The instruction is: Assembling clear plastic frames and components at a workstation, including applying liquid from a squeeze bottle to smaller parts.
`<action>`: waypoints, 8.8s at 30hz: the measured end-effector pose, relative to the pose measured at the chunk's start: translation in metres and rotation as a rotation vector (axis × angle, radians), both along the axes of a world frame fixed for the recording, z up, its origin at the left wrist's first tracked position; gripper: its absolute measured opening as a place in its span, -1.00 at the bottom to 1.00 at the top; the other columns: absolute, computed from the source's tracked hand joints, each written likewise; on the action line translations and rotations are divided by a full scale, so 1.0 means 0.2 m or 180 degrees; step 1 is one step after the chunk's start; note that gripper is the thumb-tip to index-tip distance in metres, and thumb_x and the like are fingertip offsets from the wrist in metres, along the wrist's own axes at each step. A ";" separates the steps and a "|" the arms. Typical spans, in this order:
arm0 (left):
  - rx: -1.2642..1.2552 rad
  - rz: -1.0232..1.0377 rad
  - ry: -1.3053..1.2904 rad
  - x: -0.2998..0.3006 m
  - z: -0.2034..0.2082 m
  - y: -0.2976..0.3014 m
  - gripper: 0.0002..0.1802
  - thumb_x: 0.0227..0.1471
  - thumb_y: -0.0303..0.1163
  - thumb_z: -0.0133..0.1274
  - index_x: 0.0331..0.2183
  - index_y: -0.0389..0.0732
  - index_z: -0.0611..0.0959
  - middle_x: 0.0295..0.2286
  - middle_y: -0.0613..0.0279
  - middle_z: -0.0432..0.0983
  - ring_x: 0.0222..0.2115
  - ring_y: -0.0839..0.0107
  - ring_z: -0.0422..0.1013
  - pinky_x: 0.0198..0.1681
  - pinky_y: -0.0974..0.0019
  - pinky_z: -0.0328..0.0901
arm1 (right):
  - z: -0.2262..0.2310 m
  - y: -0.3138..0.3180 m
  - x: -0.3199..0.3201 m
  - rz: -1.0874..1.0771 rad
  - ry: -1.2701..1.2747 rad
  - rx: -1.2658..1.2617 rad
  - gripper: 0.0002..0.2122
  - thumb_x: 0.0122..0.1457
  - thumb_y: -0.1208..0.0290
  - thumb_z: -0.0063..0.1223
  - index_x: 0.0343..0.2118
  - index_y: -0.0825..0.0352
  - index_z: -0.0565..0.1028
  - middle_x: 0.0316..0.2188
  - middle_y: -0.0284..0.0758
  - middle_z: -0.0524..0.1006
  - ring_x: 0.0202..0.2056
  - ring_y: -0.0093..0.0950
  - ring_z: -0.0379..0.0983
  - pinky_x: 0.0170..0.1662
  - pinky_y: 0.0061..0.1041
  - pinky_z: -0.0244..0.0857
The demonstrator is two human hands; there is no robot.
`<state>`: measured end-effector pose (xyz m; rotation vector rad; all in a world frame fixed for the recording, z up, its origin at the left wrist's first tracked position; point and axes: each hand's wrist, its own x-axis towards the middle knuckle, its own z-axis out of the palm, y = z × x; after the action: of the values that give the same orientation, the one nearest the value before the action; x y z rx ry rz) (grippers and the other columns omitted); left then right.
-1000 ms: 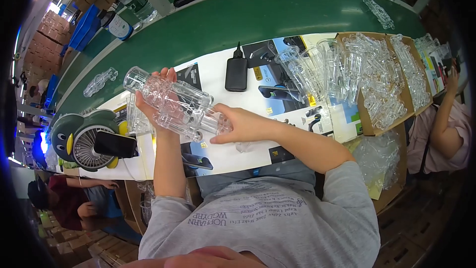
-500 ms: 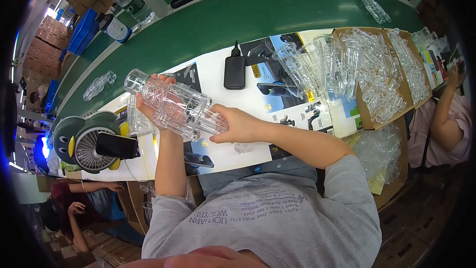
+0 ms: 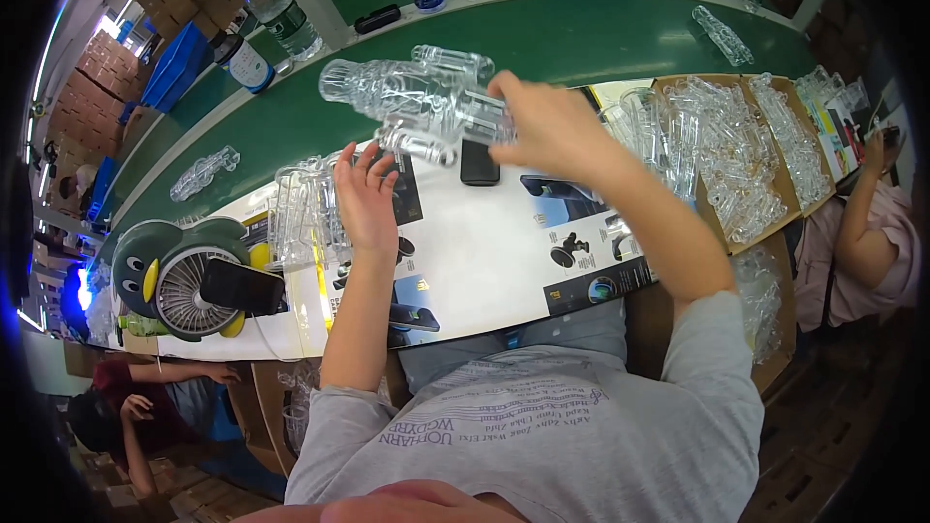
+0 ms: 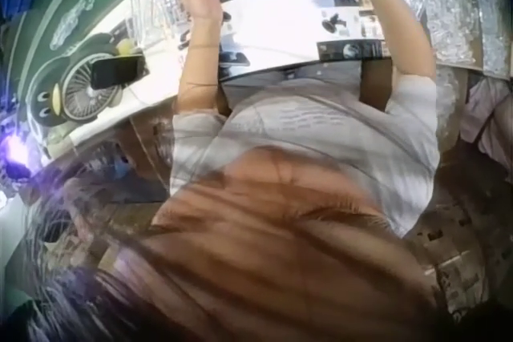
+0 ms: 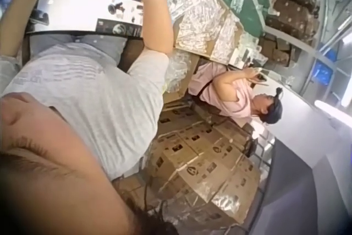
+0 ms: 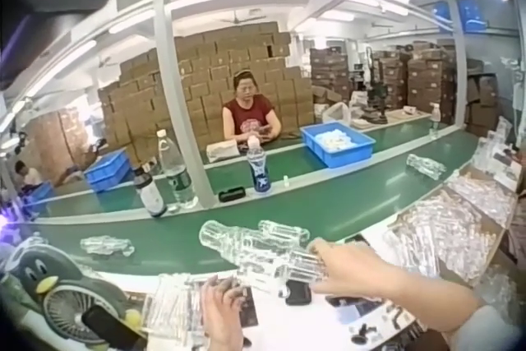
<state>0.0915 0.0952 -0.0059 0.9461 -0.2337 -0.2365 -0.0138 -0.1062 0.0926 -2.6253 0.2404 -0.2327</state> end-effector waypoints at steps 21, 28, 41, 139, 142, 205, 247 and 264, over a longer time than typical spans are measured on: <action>0.0088 -0.0436 0.0142 -0.05 0.01 -0.02 -0.70 0.08 -0.33 -0.23 -0.13 -0.20 0.28 -0.27 0.14 0.34 -0.54 0.53 0.31 -0.40 0.46 0.21 | -0.30 -0.40 0.95 0.0026 0.0656 -0.1515 -0.49 -0.31 0.31 0.21 -0.17 0.06 0.34 -0.26 -0.36 0.47 -0.16 -0.32 0.37 -0.17 -0.29 0.24; 0.0045 -0.0541 0.0088 -0.05 -0.01 -0.02 -0.71 0.08 -0.32 -0.23 -0.14 -0.20 0.29 -0.27 0.14 0.35 -0.53 0.54 0.31 -0.41 0.47 0.21 | -0.42 -0.38 0.95 -0.0370 0.0441 -0.1723 -0.50 -0.28 0.44 0.17 -0.16 0.03 0.31 -0.23 -0.38 0.42 -0.13 -0.36 0.34 -0.14 -0.21 0.19; 0.0261 -0.0439 -0.0022 0.00 -0.08 -0.04 -0.68 0.10 -0.28 -0.20 -0.13 -0.22 0.30 -0.27 0.13 0.36 -0.56 0.54 0.34 -0.45 0.50 0.24 | 0.09 -0.57 0.22 -0.0374 0.0648 -0.1827 -0.62 -0.09 0.33 0.03 -0.12 0.11 0.33 -0.19 -0.31 0.39 -0.16 -0.32 0.35 -0.14 -0.33 0.26; 0.0565 -0.1214 -0.0472 -0.08 -0.06 -0.06 -0.50 -0.25 -0.61 0.10 -0.20 -0.19 0.28 -0.34 0.04 0.40 -0.35 0.26 0.42 -0.20 0.25 0.28 | -0.52 0.07 0.15 -0.0865 -0.2139 0.4775 -0.70 0.00 0.32 0.08 -0.18 0.21 0.37 -0.38 -0.48 0.40 -0.48 -0.72 0.23 -0.46 -0.72 0.10; 0.0622 -0.1201 -0.0502 -0.06 -0.06 -0.05 -0.49 -0.25 -0.62 0.12 -0.22 -0.20 0.27 -0.34 0.04 0.40 -0.33 0.25 0.43 -0.18 0.23 0.29 | -0.53 0.03 0.13 -0.0280 -0.1945 0.5847 -0.72 0.02 0.26 0.06 -0.23 0.21 0.34 -0.38 -0.45 0.41 -0.47 -0.68 0.25 -0.47 -0.66 0.13; 0.1428 0.0132 -0.1511 -0.05 -0.10 -0.07 -0.40 -0.26 -0.54 0.20 -0.11 -0.26 0.34 -0.21 0.21 0.37 -0.16 0.43 0.31 -0.07 0.41 0.18 | -0.50 0.16 -0.04 -0.0320 -0.2563 0.3937 -0.73 -0.02 0.43 0.05 -0.22 0.31 0.35 -0.31 -0.38 0.41 -0.27 -0.58 0.36 -0.16 -0.59 0.24; 0.1703 0.0500 -0.2125 -0.05 -0.07 -0.07 -0.43 -0.28 -0.52 0.21 -0.15 -0.25 0.34 -0.26 0.19 0.36 -0.21 0.39 0.34 -0.13 0.36 0.24 | -0.54 0.12 -0.06 -0.0477 -0.2306 0.3708 -0.71 0.00 0.36 0.02 -0.20 0.32 0.35 -0.31 -0.36 0.42 -0.29 -0.56 0.38 -0.17 -0.60 0.25; 0.1609 0.0904 -0.2466 -0.02 -0.09 -0.06 -0.52 -0.26 -0.42 0.19 -0.22 -0.21 0.39 -0.29 0.15 0.33 -0.23 0.25 0.28 -0.13 0.31 0.18 | -0.50 0.13 -0.05 -0.0496 -0.2328 0.3740 -0.69 -0.01 0.41 0.02 -0.17 0.33 0.33 -0.28 -0.37 0.41 -0.25 -0.54 0.37 -0.10 -0.55 0.23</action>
<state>0.0867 0.0834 -0.0247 1.5329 -0.7670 0.3674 -0.0234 -0.0800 -0.0082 -1.2547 0.2204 -0.7905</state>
